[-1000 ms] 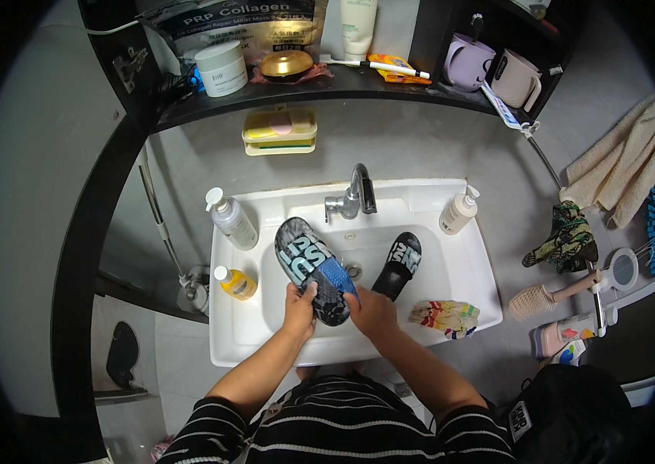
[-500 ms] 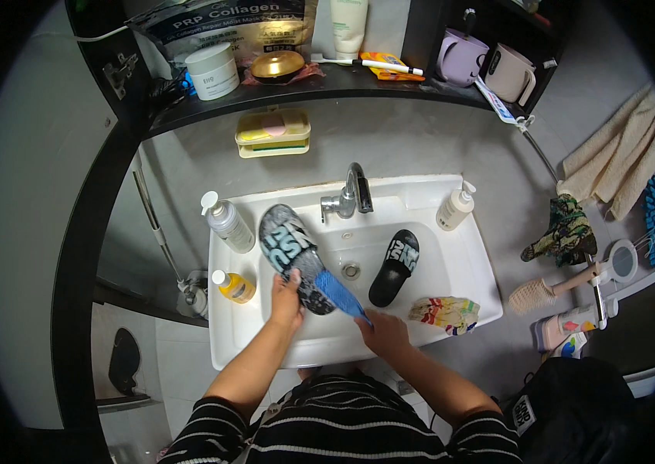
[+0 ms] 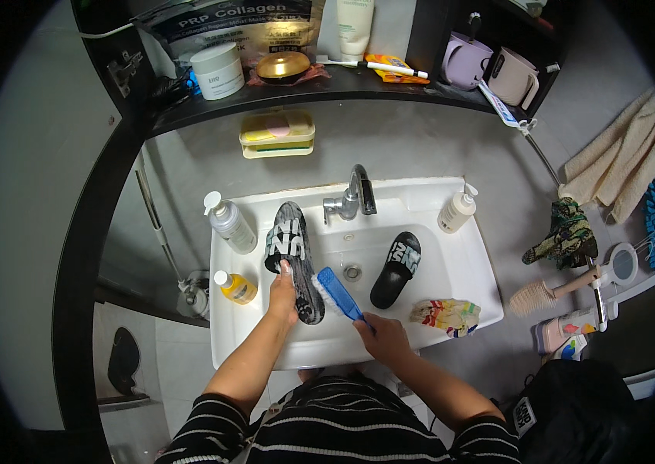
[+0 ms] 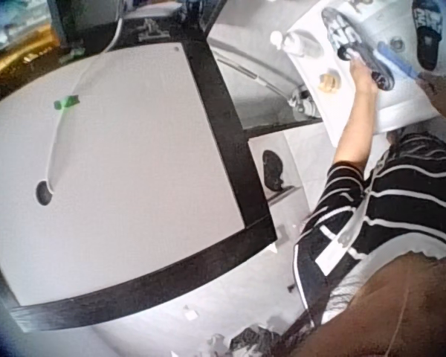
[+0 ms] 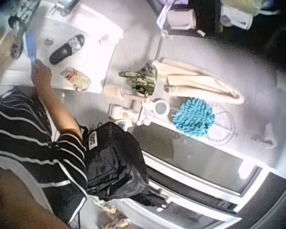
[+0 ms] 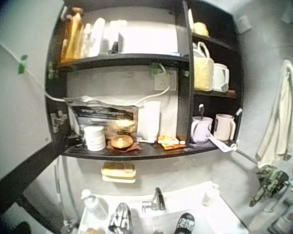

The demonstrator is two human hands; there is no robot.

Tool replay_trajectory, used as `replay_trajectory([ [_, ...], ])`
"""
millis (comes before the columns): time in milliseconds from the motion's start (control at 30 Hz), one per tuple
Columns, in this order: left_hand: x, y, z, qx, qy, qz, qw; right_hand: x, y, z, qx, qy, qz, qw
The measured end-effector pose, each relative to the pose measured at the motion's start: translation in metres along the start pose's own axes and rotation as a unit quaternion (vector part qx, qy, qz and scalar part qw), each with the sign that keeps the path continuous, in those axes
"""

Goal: The person scrubs a black slipper with a blue brush over a white sink. They hold the slipper in their left hand and scrub the top and bottom surfaces with the brush in their right hand, repeatedly turning the slipper to clean different areas.

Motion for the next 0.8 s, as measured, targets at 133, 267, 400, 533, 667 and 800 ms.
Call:
replay_trajectory([
  [133, 0.007, -0.016, 0.002, 0.038, -0.052, 0.123, 0.99, -0.006, 0.002, 0.031, 0.037, 0.088, -0.001, 0.995],
  [267, 0.004, -0.017, -0.007, 0.014, -0.043, 0.149, 0.988, 0.0, -0.007, 0.052, -0.014, 0.11, 0.008, 0.994],
  [400, 0.005, -0.003, 0.001, 0.017, -0.016, 0.163, 0.986, -0.007, -0.008, 0.017, 0.036, 0.038, -0.075, 0.996],
  [533, 0.008, -0.014, -0.006, 0.018, -0.016, 0.197, 0.98, 0.002, -0.004, 0.052, 0.022, 0.103, -0.063, 0.992],
  [667, 0.019, -0.022, -0.002, 0.018, -0.031, 0.211, 0.977, 0.0, -0.004, 0.031, 0.039, 0.051, -0.094, 0.994],
  [800, 0.023, -0.022, -0.01, 0.047, -0.042, 0.254, 0.965, 0.002, 0.015, 0.035, 0.046, 0.059, -0.127, 0.989],
])
Point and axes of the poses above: each hand's wrist, its own z-axis towards the middle knuckle, its own x-axis out of the back of the hand, y = z × x, the point moved 3 cm from there along z, towards the middle knuckle, and after that the axes turned 11 degrees about y, right-handed, at the moved point
